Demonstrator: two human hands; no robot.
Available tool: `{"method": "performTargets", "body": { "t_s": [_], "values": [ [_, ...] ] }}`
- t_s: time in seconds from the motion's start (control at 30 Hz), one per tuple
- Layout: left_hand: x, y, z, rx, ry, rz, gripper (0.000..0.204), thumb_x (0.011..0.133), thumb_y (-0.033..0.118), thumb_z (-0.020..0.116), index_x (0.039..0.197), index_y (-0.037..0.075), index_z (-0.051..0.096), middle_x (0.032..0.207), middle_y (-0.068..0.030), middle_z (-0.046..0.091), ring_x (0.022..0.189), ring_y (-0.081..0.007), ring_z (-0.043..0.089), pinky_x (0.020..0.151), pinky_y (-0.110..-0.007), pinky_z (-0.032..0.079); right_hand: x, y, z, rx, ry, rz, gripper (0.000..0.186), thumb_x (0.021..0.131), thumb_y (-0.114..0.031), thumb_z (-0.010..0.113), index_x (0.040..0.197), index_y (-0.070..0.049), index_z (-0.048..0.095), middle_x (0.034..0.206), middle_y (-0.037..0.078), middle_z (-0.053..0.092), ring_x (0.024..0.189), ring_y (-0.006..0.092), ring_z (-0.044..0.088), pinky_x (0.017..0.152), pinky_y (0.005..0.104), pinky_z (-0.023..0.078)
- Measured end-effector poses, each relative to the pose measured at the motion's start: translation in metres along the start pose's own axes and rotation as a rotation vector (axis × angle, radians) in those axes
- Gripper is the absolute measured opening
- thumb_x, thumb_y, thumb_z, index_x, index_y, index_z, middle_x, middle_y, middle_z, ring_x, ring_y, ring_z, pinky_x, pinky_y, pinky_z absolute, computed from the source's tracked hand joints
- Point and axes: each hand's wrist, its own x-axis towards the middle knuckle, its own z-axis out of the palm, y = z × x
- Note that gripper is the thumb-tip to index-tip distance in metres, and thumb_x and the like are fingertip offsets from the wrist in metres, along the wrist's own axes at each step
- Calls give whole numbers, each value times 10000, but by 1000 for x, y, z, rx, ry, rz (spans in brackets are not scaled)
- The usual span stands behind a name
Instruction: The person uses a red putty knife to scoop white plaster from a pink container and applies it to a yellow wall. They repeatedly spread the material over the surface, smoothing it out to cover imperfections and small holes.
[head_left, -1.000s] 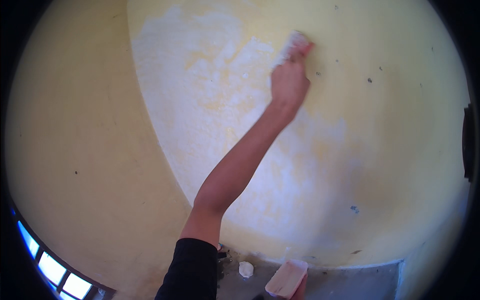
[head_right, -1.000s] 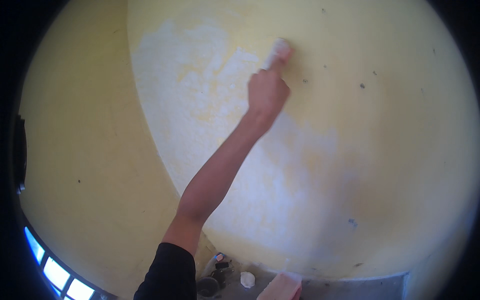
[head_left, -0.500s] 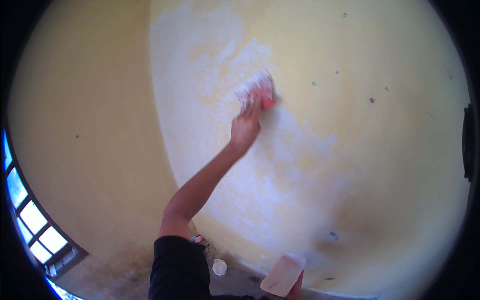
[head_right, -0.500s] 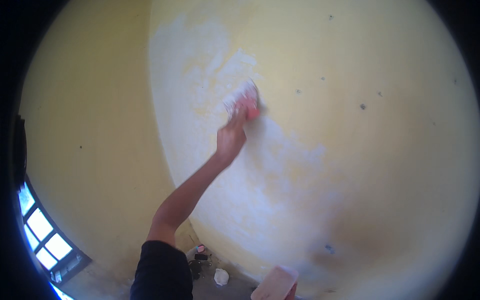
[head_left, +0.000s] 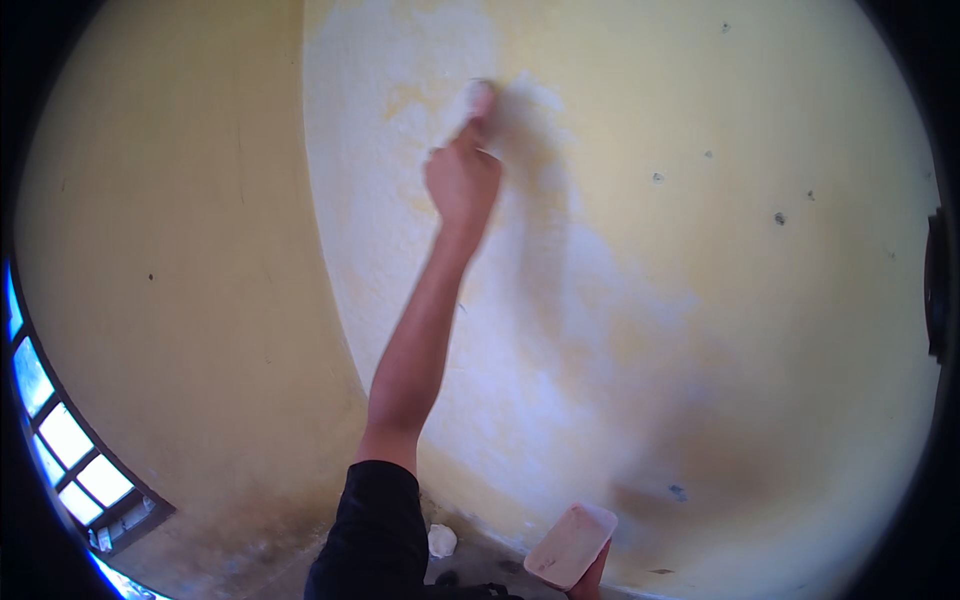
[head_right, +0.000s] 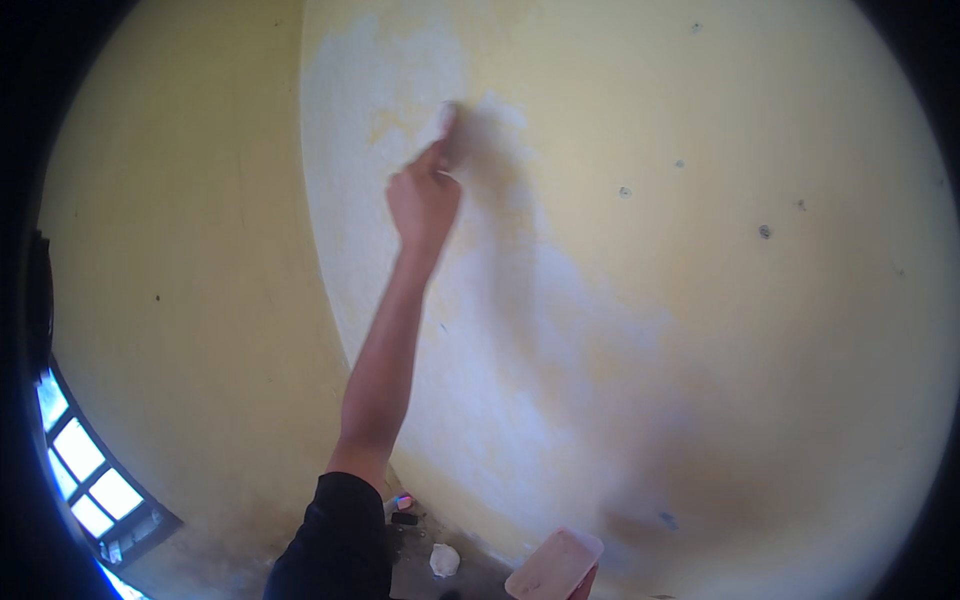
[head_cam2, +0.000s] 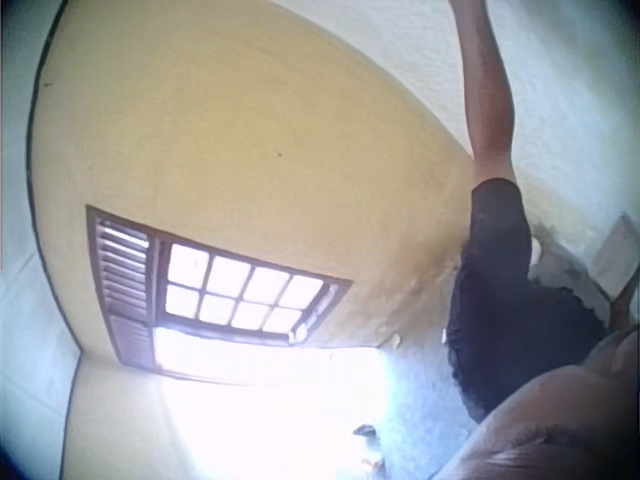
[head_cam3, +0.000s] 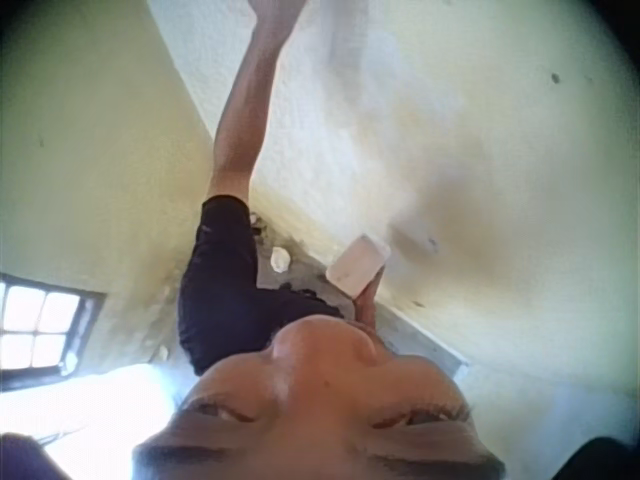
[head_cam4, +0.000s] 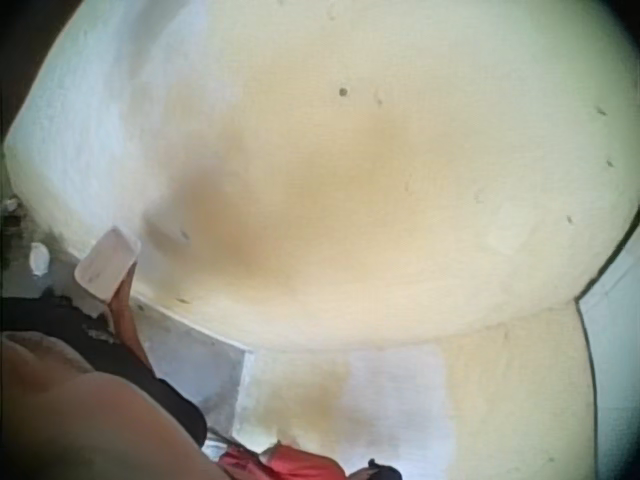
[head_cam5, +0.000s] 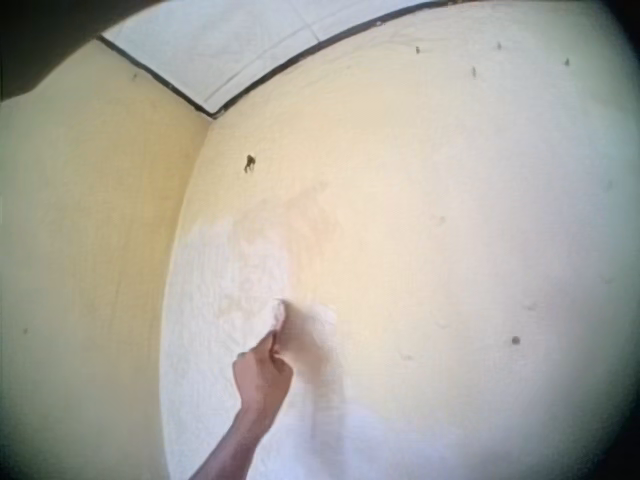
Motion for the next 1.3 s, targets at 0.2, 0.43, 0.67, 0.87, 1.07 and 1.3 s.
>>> {"method": "performTargets", "body": {
  "t_s": [0.2, 0.43, 0.67, 0.87, 1.07, 1.3],
  "values": [
    [-47, 15, -47, -387, -179, 56, 418, 790, -110, 572, 1182, -2, 672, 907, -263, 693, 819, -334, 721, 712, -352, 557, 30, 40, -15, -132, -54, -49, 703, 970, -675, 347, 1448, -171, 461, 1375, 62, 565, 1240, 292, 560, 1046, 521, 453],
    [-43, -54, 2, 11, -216, 187, 651, 733, -123, 538, 1373, -5, 522, 1227, -256, 638, 970, -340, 709, 741, -368, 589, 49, 73, 7, -193, -73, -93, 710, 982, -672, 314, 1470, -170, 432, 1409, 68, 540, 1253, 300, 550, 1065, 524, 433],
    [-109, -45, -48, -258, -337, 393, 601, 706, -123, 554, 1295, -11, 589, 1162, -197, 690, 976, -309, 717, 737, -357, 603, 55, 89, 6, -242, -47, -120, 715, 983, -679, 301, 1460, -166, 438, 1400, 67, 542, 1259, 290, 545, 1072, 504, 433],
    [3, -84, -54, -144, 118, -11, 365, 836, -34, 572, 1173, 30, 697, 879, -237, 695, 802, -365, 706, 675, -395, 556, 44, 78, 38, -142, -35, -73, 727, 974, -692, 305, 1461, -168, 436, 1398, 63, 544, 1260, 295, 544, 1073, 522, 431],
    [2, -42, 3, -85, -62, 125, 555, 730, -46, 557, 1264, 87, 630, 821, -245, 680, 633, -381, 665, 586, -468, 541, 37, 63, 62, 56, -16, 14, 727, 973, -693, 306, 1465, -173, 430, 1400, 60, 541, 1276, 296, 531, 1065, 523, 438],
    [-71, 22, -32, -387, -253, 133, 535, 717, -86, 556, 1228, 48, 644, 870, -214, 697, 659, -361, 686, 597, -419, 555, 48, 65, 30, -299, -108, -23, 744, 969, -705, 297, 1484, -179, 402, 1449, 63, 500, 1294, 308, 517, 1076, 530, 431]
  ]
}}
